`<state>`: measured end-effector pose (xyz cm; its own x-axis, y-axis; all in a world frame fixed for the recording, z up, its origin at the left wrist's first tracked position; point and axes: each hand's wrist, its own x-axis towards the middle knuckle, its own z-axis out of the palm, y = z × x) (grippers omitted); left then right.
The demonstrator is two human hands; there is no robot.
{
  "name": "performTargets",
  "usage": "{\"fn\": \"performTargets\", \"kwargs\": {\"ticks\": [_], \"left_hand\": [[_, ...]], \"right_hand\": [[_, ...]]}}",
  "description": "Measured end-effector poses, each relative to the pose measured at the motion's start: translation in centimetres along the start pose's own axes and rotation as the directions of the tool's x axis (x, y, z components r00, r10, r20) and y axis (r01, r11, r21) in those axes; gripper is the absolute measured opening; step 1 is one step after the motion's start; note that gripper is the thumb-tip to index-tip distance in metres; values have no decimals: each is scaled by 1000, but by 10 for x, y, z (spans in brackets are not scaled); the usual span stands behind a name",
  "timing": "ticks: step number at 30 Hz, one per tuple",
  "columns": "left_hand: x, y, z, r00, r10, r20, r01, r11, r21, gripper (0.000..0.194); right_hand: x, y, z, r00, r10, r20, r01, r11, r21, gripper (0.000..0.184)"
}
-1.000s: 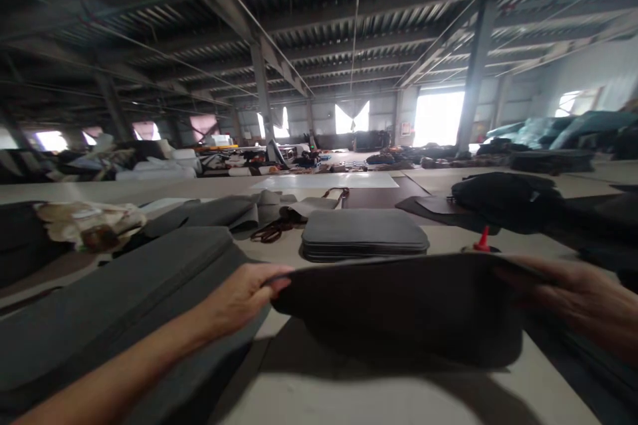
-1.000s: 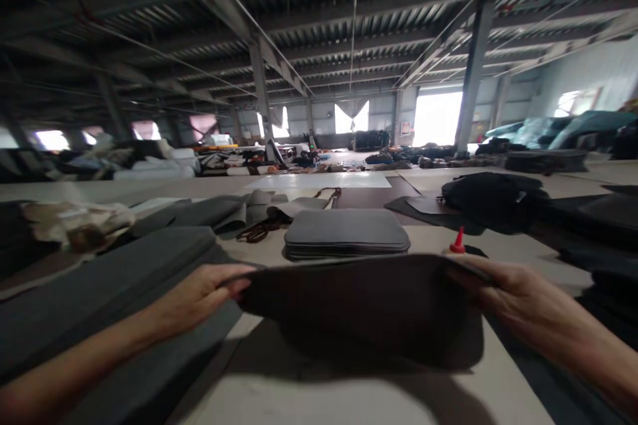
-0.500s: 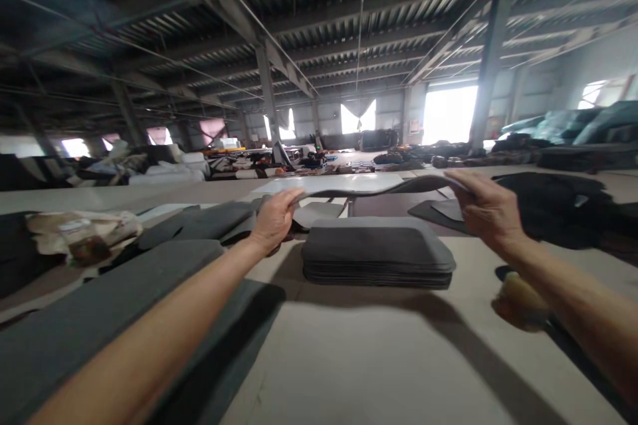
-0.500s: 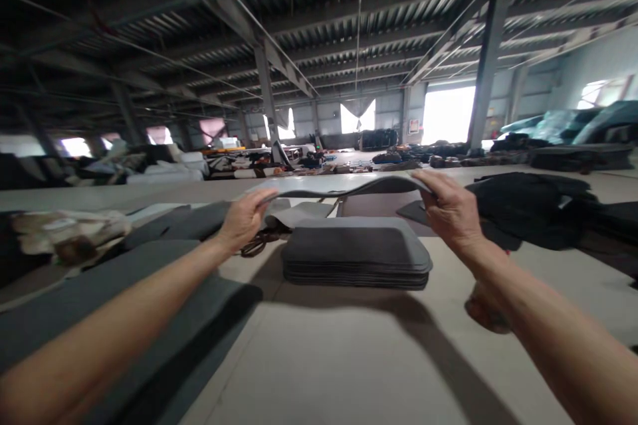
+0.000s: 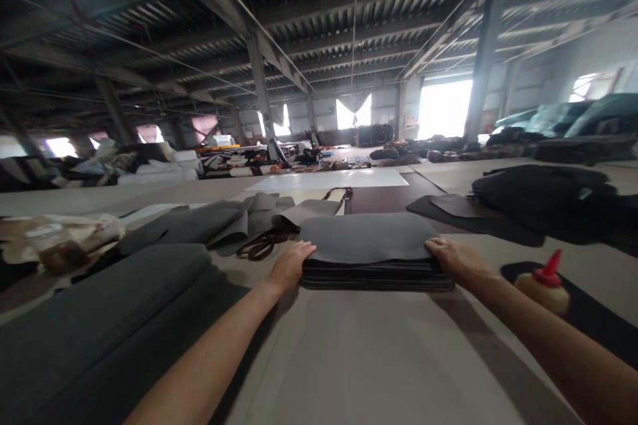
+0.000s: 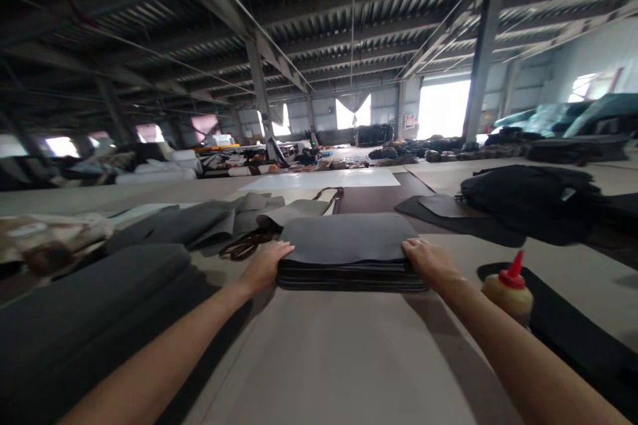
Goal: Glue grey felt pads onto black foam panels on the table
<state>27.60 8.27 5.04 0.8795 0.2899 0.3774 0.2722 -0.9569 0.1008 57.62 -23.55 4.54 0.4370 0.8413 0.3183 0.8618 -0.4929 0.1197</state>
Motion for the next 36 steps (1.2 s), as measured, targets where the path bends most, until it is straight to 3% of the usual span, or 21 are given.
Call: {"fn": "performTargets", "kwargs": {"ticks": [6,10,14,17,20,22,25,29,31,34,36], "left_hand": [[4,9,-5,997,-21,76,18,999,38,57],[-12,13,-17,993,-65,98,57,995,82,61],[-64,17,-44,990,-71,123,56,992,114,64],[-119,20,-63,984,-53,173,34,993,111,56],[-181,30,-74,980,-8,200,-5,998,67,41],[-221,47,-80,985,27,168,-31,999,19,37],[-275,89,-92,990,66,124,-62,998,-30,38],[-321,140,-101,963,174,208,-155,982,-106,28],[-338,147,-103,965,162,208,-139,983,-120,22],[-364,138,-109,995,-22,94,27,998,-52,28],[-378,127,-113,995,-97,3,97,995,10,32]], "right_hand": [[-7,-8,-8,1000,-11,-8,11,997,-80,35],[-24,-19,-16,998,-27,-62,18,990,-139,42],[-70,-37,-9,963,-166,-215,149,985,-90,51],[-109,-56,0,916,-284,-284,293,956,-13,47],[-124,-73,-5,901,-310,-302,346,935,73,42],[-114,-79,-15,913,-274,-304,322,939,120,42],[-80,-81,-23,931,-196,-308,247,960,135,48],[-29,-80,-3,922,-168,-349,221,968,119,57],[-14,-81,12,952,-137,-273,178,975,132,55],[-6,-85,26,983,-110,-148,127,986,111,48],[-12,-93,24,975,-114,-190,138,983,117,46]]}}
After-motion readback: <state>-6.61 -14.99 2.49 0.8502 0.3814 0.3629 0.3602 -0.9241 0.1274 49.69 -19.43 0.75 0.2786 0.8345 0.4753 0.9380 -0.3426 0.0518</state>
